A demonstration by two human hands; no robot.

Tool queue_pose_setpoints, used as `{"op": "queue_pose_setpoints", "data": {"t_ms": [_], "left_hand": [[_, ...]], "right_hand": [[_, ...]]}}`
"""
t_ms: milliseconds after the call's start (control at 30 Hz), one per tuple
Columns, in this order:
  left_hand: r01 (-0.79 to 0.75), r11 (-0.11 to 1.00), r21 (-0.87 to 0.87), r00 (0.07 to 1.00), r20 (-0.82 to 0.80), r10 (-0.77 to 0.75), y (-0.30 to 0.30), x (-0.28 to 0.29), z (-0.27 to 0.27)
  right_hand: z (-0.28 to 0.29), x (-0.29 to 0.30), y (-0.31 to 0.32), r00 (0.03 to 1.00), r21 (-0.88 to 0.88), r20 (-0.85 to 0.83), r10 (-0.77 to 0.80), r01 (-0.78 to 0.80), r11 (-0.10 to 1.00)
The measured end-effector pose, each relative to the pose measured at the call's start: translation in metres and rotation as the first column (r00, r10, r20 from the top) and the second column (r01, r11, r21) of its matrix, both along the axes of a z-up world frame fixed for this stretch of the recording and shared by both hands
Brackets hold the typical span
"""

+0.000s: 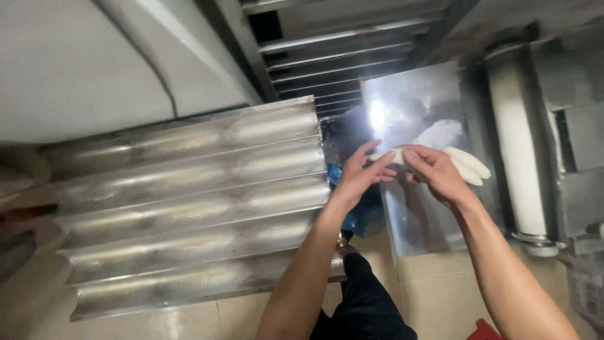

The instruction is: Shaping dough balls into loaves using a molding machine and arranging them on baking trays.

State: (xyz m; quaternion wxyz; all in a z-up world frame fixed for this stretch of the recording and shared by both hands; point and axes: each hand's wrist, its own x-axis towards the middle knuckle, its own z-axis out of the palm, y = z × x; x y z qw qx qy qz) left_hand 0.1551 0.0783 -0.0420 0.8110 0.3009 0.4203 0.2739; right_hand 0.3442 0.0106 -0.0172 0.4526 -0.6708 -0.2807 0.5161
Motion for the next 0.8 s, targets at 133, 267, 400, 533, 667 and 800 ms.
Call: {"op": "queue_pose_setpoints", "data": {"t_ms": [133,267,400,533,667,800], "left_hand": [[-0.088,0.996,-0.019,0.992,-0.096,0.086,0.064,-0.111,-0.039],[-0.091,0.995,0.046,0.961,-0.258,0.099,0.143,-0.216,-0.026],[-0.057,0.974,0.22,0.913,-0.384,0.14,0.211,-0.278,-0.116],[0.301,0.737,0.605,0.582,-0.729,0.36,0.21,-0.279,-0.137],[0.346,0.693,0.633,0.379,-0.77,0.514,0.18,-0.247,-0.092],[0.071,0.645,0.761,0.513,-0.582,0.63,0.122,-0.176,-0.054]], "right_hand": [[0.034,-0.097,0.08,0.833,-0.016,0.24,0.498,-0.51,0.86],[0.006,-0.171,0.16,0.695,0.029,0.484,0.532,-0.621,0.784],[-0.057,-0.206,0.214,0.508,0.069,0.755,0.415,-0.69,0.72],[-0.061,-0.171,0.183,0.535,0.075,0.794,0.29,-0.559,0.826],[-0.034,-0.029,0.067,0.494,0.228,0.863,-0.107,-0.192,0.954],[-0.06,0.081,-0.048,0.269,-0.142,0.96,0.083,0.21,0.967]]}}
